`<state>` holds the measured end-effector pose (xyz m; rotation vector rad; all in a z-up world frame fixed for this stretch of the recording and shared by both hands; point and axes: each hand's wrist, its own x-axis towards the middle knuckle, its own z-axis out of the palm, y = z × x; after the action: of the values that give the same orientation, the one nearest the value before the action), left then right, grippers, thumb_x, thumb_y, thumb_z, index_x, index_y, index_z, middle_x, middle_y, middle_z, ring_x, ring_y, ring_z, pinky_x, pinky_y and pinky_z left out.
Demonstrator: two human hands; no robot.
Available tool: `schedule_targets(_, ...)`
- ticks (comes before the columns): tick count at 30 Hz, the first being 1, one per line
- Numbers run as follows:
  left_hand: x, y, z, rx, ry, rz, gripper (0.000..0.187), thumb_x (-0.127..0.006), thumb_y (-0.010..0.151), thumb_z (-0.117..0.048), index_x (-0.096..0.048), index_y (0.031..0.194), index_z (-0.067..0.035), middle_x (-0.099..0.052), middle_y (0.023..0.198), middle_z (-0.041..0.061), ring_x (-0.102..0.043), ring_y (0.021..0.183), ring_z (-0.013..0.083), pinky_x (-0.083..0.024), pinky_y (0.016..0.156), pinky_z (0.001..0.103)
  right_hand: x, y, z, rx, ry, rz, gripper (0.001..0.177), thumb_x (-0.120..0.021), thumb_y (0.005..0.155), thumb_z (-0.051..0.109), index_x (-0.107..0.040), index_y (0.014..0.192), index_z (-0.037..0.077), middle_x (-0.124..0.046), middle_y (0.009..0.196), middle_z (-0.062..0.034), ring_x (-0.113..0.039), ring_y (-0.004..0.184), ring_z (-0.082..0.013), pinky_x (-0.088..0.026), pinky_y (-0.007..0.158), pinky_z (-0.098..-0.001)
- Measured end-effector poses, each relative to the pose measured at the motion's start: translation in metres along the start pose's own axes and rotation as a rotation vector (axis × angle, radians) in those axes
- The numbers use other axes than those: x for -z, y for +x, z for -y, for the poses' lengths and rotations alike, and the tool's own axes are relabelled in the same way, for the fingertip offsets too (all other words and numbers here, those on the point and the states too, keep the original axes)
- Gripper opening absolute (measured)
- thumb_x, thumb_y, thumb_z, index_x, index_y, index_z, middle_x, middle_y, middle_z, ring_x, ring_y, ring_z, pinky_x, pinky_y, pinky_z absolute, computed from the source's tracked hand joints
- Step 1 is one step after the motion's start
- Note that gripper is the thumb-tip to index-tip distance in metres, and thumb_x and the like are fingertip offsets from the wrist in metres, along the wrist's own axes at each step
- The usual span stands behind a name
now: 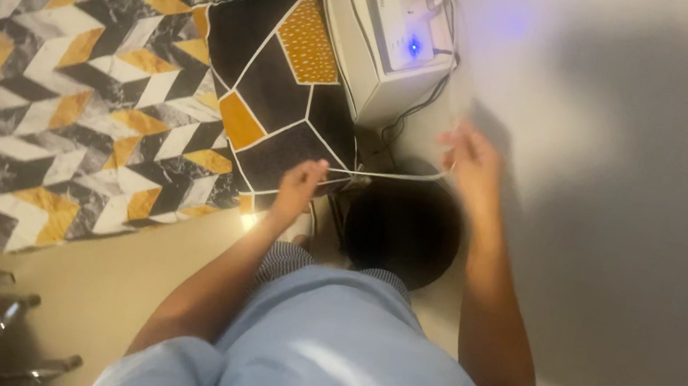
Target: The person smoothes a patterned bedsheet by hand, folds a patterned pillowcase and a floral-patterned blanket, then places them on the bed before picking up a black round object from the floor and adjusting cables at a power strip.
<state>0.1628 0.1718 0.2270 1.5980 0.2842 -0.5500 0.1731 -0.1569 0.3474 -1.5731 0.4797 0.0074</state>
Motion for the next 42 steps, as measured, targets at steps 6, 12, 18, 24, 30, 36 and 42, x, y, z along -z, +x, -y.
schedule_targets(6,-0.007,-0.056,-0.108,-0.477,-0.112,-0.136,0.032,-0.061,0.106,-0.03,-0.072,0.128,-0.009,-0.065,0.096,-0.006,-0.053,0.08,0.0056,-0.044,0.07,0.022,0.013,-0.01,-0.042,0.336,-0.734,-0.013,0.061,-0.055,0.101,0.015,-0.039,0.158,0.003,-0.059,0.14,-0.0258,-0.065,0.118,-0.0374,-0.054,0.097,-0.0407)
schedule_targets(12,-0.042,-0.101,-0.2,-0.7,0.193,-0.063,0.026,-0.068,0.096,-0.017,-0.077,0.12,-0.01,-0.06,0.084,0.0,-0.055,0.075,0.0092,-0.045,0.067,0.024,-0.034,-0.048,0.061,0.832,-0.644,0.194,0.088,-0.085,0.087,0.021,-0.035,0.156,0.001,-0.039,0.158,-0.0292,-0.037,0.148,-0.0406,-0.034,0.12,-0.0468)
schedule_targets(18,-0.074,-0.109,-0.228,-0.71,-0.096,0.061,0.024,-0.071,0.096,-0.011,-0.08,0.118,-0.007,-0.057,0.086,0.001,-0.054,0.082,0.0101,-0.046,0.077,0.026,-0.073,-0.032,0.034,0.439,-0.326,0.567,0.033,-0.076,0.094,0.015,-0.065,0.122,0.001,-0.07,0.11,-0.0097,-0.068,0.103,-0.0201,-0.056,0.09,-0.0324)
schedule_targets(24,-0.062,-0.091,-0.241,-0.72,-0.317,-0.066,0.023,-0.063,0.1,-0.016,-0.074,0.119,-0.009,-0.073,0.114,-0.001,-0.064,0.103,0.0022,-0.049,0.097,0.017,-0.065,-0.042,-0.004,0.15,-0.278,0.637,0.022,-0.066,0.104,0.021,-0.074,0.109,0.001,-0.069,0.088,-0.0056,-0.063,0.079,-0.0128,-0.052,0.074,-0.0263)
schedule_targets(30,-0.048,-0.053,-0.23,-0.668,-0.938,-0.054,0.03,-0.071,0.098,-0.012,-0.069,0.125,-0.001,-0.072,0.125,0.008,-0.062,0.089,0.0044,-0.051,0.082,0.02,-0.026,-0.035,-0.004,0.527,-0.395,0.218,0.026,-0.071,0.101,0.029,-0.073,0.105,0.004,-0.074,0.1,-0.0096,-0.068,0.094,-0.0204,-0.053,0.088,-0.0328)
schedule_targets(36,-0.063,-0.074,-0.188,-0.819,-0.305,-0.209,0.025,-0.06,0.105,-0.023,-0.073,0.121,-0.007,-0.071,0.122,0.002,-0.063,0.115,0.0097,-0.047,0.104,0.026,0.018,0.015,-0.022,0.747,-0.654,0.038,0.02,-0.075,0.099,0.028,-0.077,0.107,0.009,-0.059,0.125,-0.026,-0.055,0.119,-0.042,-0.046,0.1,-0.046)
schedule_targets(42,-0.079,-0.082,-0.138,-0.589,0.092,-0.122,0.024,-0.061,0.104,-0.02,-0.075,0.122,-0.011,-0.067,0.099,0.005,-0.064,0.089,0.015,-0.051,0.081,0.03,0.03,0.058,-0.038,0.842,-0.862,0.074,0.016,-0.073,0.101,0.025,-0.078,0.107,0.011,-0.072,0.116,-0.0178,-0.054,0.122,-0.0456,-0.042,0.106,-0.0523)
